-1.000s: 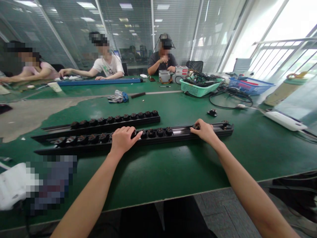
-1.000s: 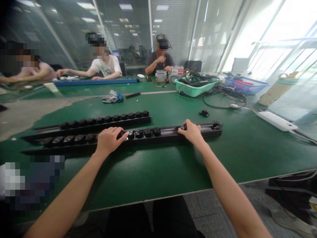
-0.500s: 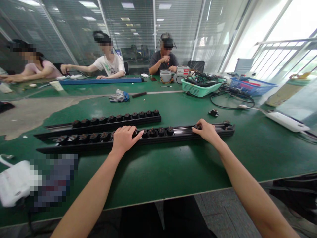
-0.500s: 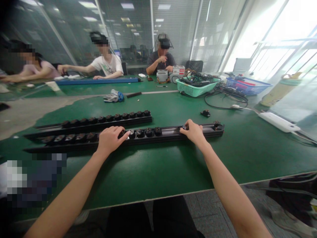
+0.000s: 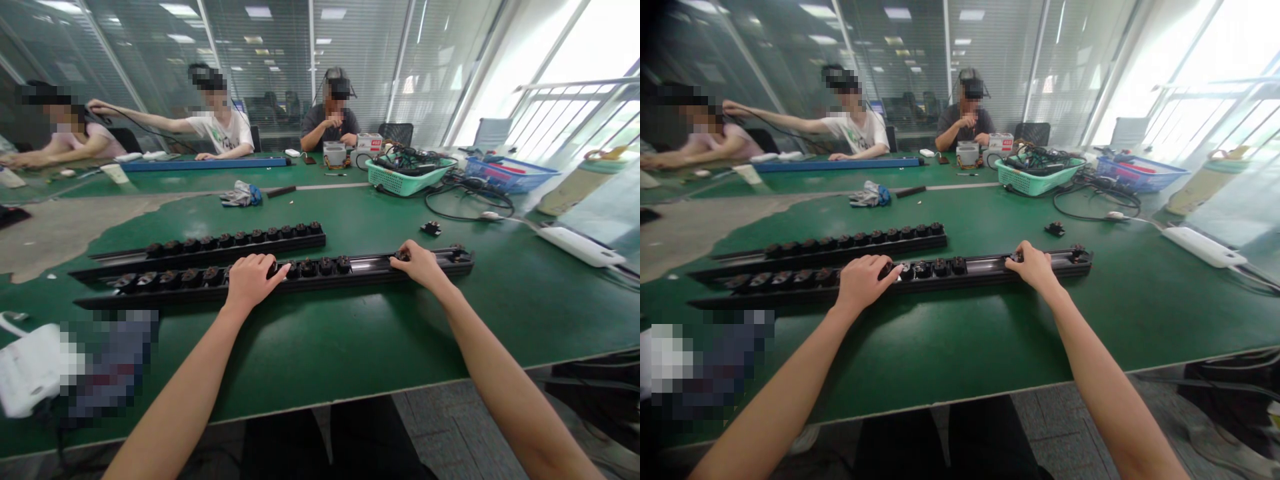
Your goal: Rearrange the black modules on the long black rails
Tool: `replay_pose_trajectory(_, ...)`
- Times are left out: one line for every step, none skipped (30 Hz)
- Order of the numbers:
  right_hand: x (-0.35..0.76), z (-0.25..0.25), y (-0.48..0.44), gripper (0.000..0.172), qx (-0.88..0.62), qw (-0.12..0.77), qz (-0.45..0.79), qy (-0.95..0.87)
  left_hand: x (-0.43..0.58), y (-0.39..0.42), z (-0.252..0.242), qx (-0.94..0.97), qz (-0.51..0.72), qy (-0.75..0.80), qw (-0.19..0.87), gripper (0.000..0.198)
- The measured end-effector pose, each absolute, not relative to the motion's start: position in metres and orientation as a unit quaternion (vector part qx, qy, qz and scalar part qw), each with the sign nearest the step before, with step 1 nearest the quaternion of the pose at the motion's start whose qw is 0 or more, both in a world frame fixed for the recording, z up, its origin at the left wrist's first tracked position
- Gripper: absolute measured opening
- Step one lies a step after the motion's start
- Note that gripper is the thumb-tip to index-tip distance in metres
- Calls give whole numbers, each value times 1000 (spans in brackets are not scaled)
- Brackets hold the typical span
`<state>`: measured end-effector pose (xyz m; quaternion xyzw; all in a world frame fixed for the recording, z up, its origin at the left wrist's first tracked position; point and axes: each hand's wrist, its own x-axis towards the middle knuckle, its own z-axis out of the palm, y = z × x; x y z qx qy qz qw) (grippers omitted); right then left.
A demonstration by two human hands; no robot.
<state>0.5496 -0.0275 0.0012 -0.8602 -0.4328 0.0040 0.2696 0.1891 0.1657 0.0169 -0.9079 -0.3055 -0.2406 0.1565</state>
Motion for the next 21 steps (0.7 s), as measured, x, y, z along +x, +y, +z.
replay_pose_trajectory(550,1,-28,29,-860,270,6,-432,189,166,17,-908,-241,-305,156,52)
replay_pose_trajectory(551,2,-28,29,-861,268,8,-431,189,166,17,-908,-241,-305,154,52)
replay_pose_trajectory(552,2,-28,29,-863,266,10,-429,189,166,17,-908,-241,-306,153,52)
replay_pose_trajectory(553,3,-29,29,-866,263,11,-426,189,166,17,-908,-242,-306,153,52)
replay_pose_trajectory(554,4,-30,29,-868,262,13,-421,189,166,17,-908,-242,-306,152,52)
replay_pose_trajectory(555,4,-30,29,-870,262,15,-416,189,166,17,-908,-242,-306,152,52)
replay_pose_trajectory(556,5,-31,28,-872,264,17,-412,189,166,17,-908,-242,-306,153,52)
replay_pose_trajectory(557,5,-32,28,-873,265,19,-409,189,166,17,-908,-241,-306,154,52)
replay_pose_trajectory(558,5,-33,28,-874,265,20,-407,189,166,17,-908,-240,-306,154,52)
replay_pose_trajectory(558,4,-33,28,-874,265,19,-406,189,166,17,-908,-239,-306,155,52)
replay_pose_trajectory(558,4,-33,27,-874,265,16,-407,189,166,17,-908,-239,-307,155,52)
replay_pose_trajectory(558,4,-33,27,-874,264,13,-408,189,166,16,-908,-239,-308,155,52)
replay_pose_trajectory(558,4,-33,26,-873,263,10,-410,189,166,16,-908,-238,-309,155,52)
replay_pose_trajectory(558,4,-33,26,-873,262,8,-411,189,166,16,-908,-238,-309,155,52)
replay_pose_trajectory(558,4,-33,26,-873,261,8,-413,189,166,16,-908,-237,-310,155,52)
replay_pose_trajectory(558,4,-33,25,-873,260,8,-413,189,166,16,-908,-238,-310,154,51)
replay_pose_trajectory(558,4,-33,25,-873,259,10,-413,189,166,16,-908,-238,-309,153,51)
replay_pose_trajectory(558,4,-33,25,-874,259,11,-412,189,166,16,-908,-238,-309,151,51)
replay_pose_trajectory(559,5,-34,25,-874,259,11,-410,189,166,16,-908,-239,-309,150,51)
replay_pose_trajectory(559,5,-34,26,-875,260,11,-409,189,166,17,-909,-238,-309,148,51)
replay_pose_trajectory(560,5,-35,26,-875,260,11,-407,189,166,17,-909,-238,-310,147,51)
